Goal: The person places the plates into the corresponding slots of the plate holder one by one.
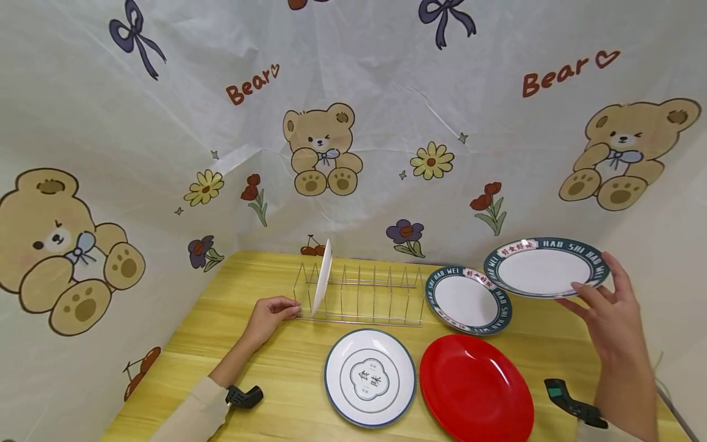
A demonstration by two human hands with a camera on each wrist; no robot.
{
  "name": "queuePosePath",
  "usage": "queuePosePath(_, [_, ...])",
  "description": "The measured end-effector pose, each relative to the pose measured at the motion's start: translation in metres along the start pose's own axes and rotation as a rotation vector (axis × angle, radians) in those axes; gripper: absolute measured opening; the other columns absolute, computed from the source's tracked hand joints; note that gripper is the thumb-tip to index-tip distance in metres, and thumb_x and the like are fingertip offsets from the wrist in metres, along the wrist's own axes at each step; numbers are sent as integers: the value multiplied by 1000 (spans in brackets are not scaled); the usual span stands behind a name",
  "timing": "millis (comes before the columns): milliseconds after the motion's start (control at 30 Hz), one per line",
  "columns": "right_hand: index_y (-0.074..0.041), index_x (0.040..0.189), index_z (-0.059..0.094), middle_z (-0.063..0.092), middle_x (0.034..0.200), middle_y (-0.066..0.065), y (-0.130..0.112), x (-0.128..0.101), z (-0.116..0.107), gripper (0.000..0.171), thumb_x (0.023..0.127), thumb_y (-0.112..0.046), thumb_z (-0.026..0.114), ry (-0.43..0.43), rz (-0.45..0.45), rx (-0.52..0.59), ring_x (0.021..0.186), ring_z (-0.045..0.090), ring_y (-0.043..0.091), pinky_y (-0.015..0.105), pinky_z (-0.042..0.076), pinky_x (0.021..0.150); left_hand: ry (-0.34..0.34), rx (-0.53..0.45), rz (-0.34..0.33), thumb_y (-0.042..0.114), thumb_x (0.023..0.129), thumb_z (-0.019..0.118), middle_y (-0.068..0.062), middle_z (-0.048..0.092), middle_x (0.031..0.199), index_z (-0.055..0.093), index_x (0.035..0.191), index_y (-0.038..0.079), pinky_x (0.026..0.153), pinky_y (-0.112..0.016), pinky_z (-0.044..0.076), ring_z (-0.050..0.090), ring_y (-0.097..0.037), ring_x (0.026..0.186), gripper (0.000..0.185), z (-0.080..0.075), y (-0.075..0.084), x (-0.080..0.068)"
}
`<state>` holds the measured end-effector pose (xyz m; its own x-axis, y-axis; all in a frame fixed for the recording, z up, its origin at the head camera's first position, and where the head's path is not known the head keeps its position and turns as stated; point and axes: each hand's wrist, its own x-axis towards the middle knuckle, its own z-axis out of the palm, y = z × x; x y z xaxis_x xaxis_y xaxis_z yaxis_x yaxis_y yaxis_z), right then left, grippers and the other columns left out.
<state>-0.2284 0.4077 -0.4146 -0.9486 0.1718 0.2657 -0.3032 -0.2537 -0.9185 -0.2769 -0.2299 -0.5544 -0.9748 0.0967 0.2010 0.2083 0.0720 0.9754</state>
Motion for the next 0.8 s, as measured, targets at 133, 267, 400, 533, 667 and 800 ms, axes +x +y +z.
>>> queuePosePath(133, [-33,161,23,35,155,4,-7,0,20,77,102,8,50,-28,-36,28,100,67,4,22,63,69,5,7,29,3,91,75,-26,73,104,76,102,-8,77,-35,65,74,-33,91,16,0,1,1])
queuePosePath(267, [-30,160,26,49,143,3,-11,-4,36,74,102,9,50,-60,-68,59,99,71,7,25,64,71,-1,19,36,2,91,75,-24,73,102,76,101,-7,76,-34,65,75,-27,88,14,0,2,-1])
queuePosePath(400, [-28,160,27,50,141,3,-12,-9,52,73,102,10,48,-116,-87,73,100,72,11,29,63,74,-3,12,24,0,91,74,-23,74,102,76,101,-7,76,-34,65,75,-23,87,12,1,1,-3])
queuePosePath(533, [-25,160,29,50,143,4,-13,-12,68,71,102,11,46,-172,-95,97,102,72,15,31,63,78,-1,5,22,-2,91,73,-23,74,102,76,101,-6,77,-35,65,75,-22,88,11,2,1,-3])
queuePosePath(667, [-23,160,29,54,137,5,-12,-14,87,71,101,12,46,-206,-108,81,100,71,15,30,63,77,7,11,24,-2,91,73,-23,74,101,77,100,-6,77,-34,65,75,-24,88,11,2,2,-3])
queuePosePath(800, [-20,161,29,49,131,9,-11,-17,108,72,100,14,47,-240,-117,60,98,69,14,30,64,75,16,22,22,0,90,75,-22,74,101,77,100,-5,77,-34,65,75,-27,88,11,2,2,-2])
